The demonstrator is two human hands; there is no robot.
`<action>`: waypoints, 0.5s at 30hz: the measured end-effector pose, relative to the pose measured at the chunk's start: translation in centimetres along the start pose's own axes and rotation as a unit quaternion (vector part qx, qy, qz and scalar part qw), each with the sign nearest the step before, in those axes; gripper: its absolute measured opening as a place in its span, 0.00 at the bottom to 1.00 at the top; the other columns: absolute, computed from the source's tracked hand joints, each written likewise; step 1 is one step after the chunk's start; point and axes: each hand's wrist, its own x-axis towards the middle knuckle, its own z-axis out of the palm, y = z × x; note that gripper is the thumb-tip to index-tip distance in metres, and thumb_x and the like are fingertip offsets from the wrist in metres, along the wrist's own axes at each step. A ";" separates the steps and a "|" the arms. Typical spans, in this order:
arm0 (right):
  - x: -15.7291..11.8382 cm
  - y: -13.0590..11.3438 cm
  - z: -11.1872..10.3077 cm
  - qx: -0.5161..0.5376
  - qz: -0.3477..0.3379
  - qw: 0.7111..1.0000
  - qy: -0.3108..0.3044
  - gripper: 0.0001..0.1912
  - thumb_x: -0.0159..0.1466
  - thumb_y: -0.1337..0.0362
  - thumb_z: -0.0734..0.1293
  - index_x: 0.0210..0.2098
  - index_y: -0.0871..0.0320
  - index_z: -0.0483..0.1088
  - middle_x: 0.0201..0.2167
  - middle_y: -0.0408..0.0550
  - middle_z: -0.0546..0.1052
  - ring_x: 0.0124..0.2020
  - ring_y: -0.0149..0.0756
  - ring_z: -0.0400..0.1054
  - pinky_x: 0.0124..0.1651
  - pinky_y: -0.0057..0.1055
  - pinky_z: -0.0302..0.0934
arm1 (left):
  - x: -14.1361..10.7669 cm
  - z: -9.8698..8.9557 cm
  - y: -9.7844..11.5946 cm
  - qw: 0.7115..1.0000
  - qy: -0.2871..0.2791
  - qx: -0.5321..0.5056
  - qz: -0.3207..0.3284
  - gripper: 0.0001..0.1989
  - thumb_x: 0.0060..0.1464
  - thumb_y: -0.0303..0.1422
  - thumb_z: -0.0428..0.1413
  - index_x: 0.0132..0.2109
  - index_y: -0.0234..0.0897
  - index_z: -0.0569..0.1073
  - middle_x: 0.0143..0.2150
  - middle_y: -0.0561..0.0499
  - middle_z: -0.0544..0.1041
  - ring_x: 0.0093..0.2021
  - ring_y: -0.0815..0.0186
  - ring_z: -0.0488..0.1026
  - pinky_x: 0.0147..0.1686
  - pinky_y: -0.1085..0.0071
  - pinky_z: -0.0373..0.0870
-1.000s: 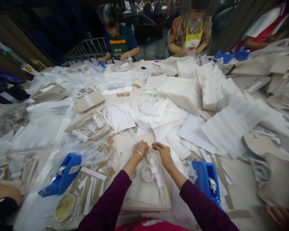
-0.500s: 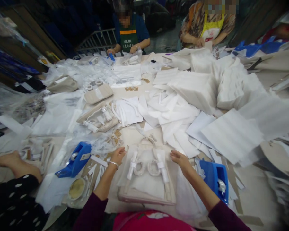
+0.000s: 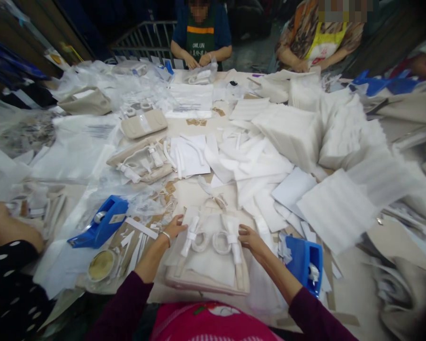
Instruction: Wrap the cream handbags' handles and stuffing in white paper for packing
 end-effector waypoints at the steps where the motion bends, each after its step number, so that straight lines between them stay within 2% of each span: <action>1: 0.5 0.0 -0.1 0.010 -0.018 1.000 0.009 0.33 0.45 0.66 0.64 0.52 0.57 0.62 0.47 0.55 0.70 0.42 0.39 0.69 0.41 0.35 0.63 | 0.0 -0.1 0.2 1.000 -0.017 0.005 0.000 0.38 0.35 0.34 0.62 0.56 0.40 0.60 0.33 0.51 0.74 0.26 0.66 0.71 0.26 0.72 0.66; 4: 1.9 -0.6 -0.1 0.052 -0.059 0.997 0.020 0.31 0.47 0.64 0.62 0.52 0.57 0.62 0.47 0.53 0.70 0.44 0.38 0.68 0.42 0.33 0.62 | -0.3 -0.3 1.3 0.996 -0.081 0.018 0.023 0.47 0.38 0.31 0.61 0.63 0.46 0.47 0.36 0.52 0.72 0.26 0.69 0.70 0.25 0.74 0.65; 8: 2.9 -2.8 0.8 0.060 -0.063 0.996 -0.025 0.21 0.54 0.52 0.63 0.44 0.56 0.66 0.35 0.46 0.74 0.32 0.32 0.67 0.33 0.27 0.59 | 0.0 -0.8 2.5 0.988 -0.153 0.030 0.009 0.51 0.35 0.28 0.61 0.64 0.50 0.44 0.37 0.52 0.70 0.27 0.69 0.70 0.24 0.74 0.66; 11: 3.0 -4.3 1.6 0.035 -0.056 0.996 -0.056 0.21 0.54 0.45 0.63 0.34 0.57 0.68 0.29 0.45 0.73 0.27 0.32 0.64 0.29 0.27 0.56 | 0.9 -0.9 2.9 0.985 -0.172 0.031 0.000 0.52 0.31 0.25 0.61 0.64 0.47 0.49 0.33 0.53 0.71 0.27 0.66 0.71 0.23 0.74 0.66; 13: 3.1 -4.8 1.9 0.020 -0.049 0.997 -0.064 0.22 0.53 0.44 0.62 0.32 0.58 0.69 0.27 0.45 0.73 0.26 0.33 0.63 0.29 0.28 0.56 | 1.3 -0.9 3.1 0.986 -0.166 0.020 -0.003 0.49 0.28 0.23 0.62 0.61 0.43 0.56 0.31 0.52 0.72 0.27 0.64 0.71 0.23 0.72 0.68; 15: 3.3 -4.8 2.1 -0.012 -0.074 0.996 -0.052 0.24 0.54 0.43 0.61 0.31 0.59 0.70 0.25 0.46 0.73 0.26 0.34 0.63 0.29 0.30 0.57 | 1.6 -0.7 3.4 0.988 -0.157 0.007 0.005 0.44 0.25 0.22 0.63 0.56 0.39 0.64 0.32 0.49 0.74 0.29 0.60 0.72 0.25 0.68 0.70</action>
